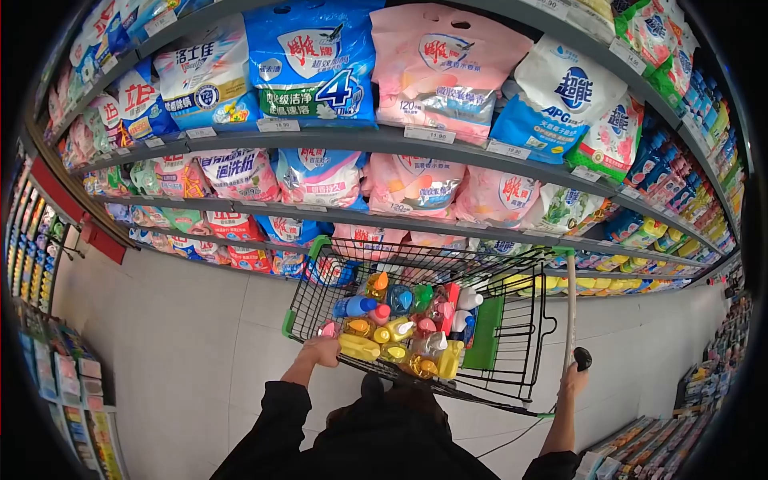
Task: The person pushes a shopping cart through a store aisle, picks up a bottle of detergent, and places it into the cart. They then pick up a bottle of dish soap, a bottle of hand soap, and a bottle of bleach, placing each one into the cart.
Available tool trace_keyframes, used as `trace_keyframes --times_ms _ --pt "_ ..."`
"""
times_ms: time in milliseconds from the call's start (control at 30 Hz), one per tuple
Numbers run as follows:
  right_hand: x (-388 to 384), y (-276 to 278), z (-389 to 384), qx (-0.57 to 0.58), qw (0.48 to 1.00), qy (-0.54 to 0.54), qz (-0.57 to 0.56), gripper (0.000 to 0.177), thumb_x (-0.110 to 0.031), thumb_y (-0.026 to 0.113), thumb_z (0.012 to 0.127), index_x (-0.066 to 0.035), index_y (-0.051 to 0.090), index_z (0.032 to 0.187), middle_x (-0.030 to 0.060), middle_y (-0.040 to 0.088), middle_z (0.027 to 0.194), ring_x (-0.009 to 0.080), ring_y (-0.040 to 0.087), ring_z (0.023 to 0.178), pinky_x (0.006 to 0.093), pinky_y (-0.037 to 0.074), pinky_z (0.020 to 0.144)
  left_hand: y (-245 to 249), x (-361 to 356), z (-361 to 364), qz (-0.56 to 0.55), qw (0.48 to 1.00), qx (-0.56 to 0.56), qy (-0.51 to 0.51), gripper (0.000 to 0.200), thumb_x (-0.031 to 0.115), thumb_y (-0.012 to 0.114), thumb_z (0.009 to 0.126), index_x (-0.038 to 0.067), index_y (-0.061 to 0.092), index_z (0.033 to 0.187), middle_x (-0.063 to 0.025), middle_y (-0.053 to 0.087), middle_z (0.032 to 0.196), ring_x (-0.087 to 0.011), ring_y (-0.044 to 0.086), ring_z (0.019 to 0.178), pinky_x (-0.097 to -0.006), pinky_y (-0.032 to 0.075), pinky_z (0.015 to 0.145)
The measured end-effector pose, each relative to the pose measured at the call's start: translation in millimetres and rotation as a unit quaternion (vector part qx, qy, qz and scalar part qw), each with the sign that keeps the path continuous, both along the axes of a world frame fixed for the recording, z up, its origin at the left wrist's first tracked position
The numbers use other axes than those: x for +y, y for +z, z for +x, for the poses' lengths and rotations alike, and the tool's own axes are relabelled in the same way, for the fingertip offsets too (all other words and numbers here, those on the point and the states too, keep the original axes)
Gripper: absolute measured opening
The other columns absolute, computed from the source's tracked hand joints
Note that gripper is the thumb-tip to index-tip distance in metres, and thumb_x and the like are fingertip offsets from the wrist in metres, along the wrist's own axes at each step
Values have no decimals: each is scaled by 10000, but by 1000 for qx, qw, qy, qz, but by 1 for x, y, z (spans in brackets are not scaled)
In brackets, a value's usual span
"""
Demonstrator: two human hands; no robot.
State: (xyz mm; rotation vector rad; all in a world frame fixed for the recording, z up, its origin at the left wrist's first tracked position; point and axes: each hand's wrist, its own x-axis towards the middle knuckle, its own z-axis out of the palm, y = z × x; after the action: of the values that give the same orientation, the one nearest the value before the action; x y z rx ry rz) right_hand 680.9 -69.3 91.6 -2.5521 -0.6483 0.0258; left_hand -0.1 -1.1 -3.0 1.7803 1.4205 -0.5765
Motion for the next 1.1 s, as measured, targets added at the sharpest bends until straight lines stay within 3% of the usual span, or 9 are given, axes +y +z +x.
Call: trace_keyframes --times_ms 500,567,600,733,800,967,1033,1067,1100 --pt "0 3 3 46 998 -25 -36 479 -340 544 826 43 644 1096 266 681 915 431 665 881 485 505 806 -12 -10 11 11 1000 24 11 344 194 608 707 162 713 1033 -91 696 1075 -275 660 1032 -404 531 861" --pt "-3 -13 18 -39 999 10 -20 455 -353 522 847 27 634 1070 169 660 729 294 666 605 417 530 583 -10 -17 16 9 1000 26 12 339 194 607 706 163 713 1028 -92 696 1072 -275 659 1033 -403 530 860" --pt "-5 -12 19 -38 999 7 -24 455 -353 522 847 27 634 1070 169 660 729 294 666 605 417 530 583 -10 -20 17 13 999 28 17 335 194 606 706 164 712 1022 -93 696 1070 -274 659 1034 -401 530 860" --pt "-5 -8 24 -56 998 12 -30 463 -354 527 833 42 639 1045 185 663 745 316 673 668 436 525 651 -15 -36 27 31 999 34 25 311 202 616 705 189 711 1001 -81 700 1051 -280 660 1029 -408 528 861" --pt "-7 -5 29 -5 999 6 -41 517 -381 563 819 48 640 1095 276 678 959 443 650 934 490 487 857 -16 -47 33 40 998 32 29 302 206 620 703 174 710 990 -91 699 1048 -286 659 1030 -408 525 867" --pt "-19 -10 46 -12 999 4 -53 515 -385 565 814 42 645 1092 275 679 956 444 653 934 488 494 844 -3 -77 64 83 996 31 29 407 203 657 683 124 687 1081 -140 677 1094 -297 654 1046 -392 517 889" --pt "-19 -2 44 -14 999 -1 -47 512 -384 564 812 39 648 1088 276 680 953 445 654 932 488 496 840 -1 -96 78 206 974 -30 86 501 162 680 715 73 627 1205 -166 640 1175 -305 649 1057 -379 509 915" --pt "-19 0 44 -19 998 -12 -63 509 -382 566 810 40 649 1082 280 679 949 445 654 931 488 497 837 -4 -98 84 203 975 -34 87 501 162 680 715 73 627 1205 -166 640 1175 -305 649 1057 -379 509 915" --pt "-19 6 43 -26 996 -24 -79 505 -380 567 808 41 650 1076 284 678 944 444 655 930 487 498 835 12 -93 92 145 958 -181 168 498 129 663 774 71 583 1262 -151 625 1207 -299 646 1068 -379 506 927"
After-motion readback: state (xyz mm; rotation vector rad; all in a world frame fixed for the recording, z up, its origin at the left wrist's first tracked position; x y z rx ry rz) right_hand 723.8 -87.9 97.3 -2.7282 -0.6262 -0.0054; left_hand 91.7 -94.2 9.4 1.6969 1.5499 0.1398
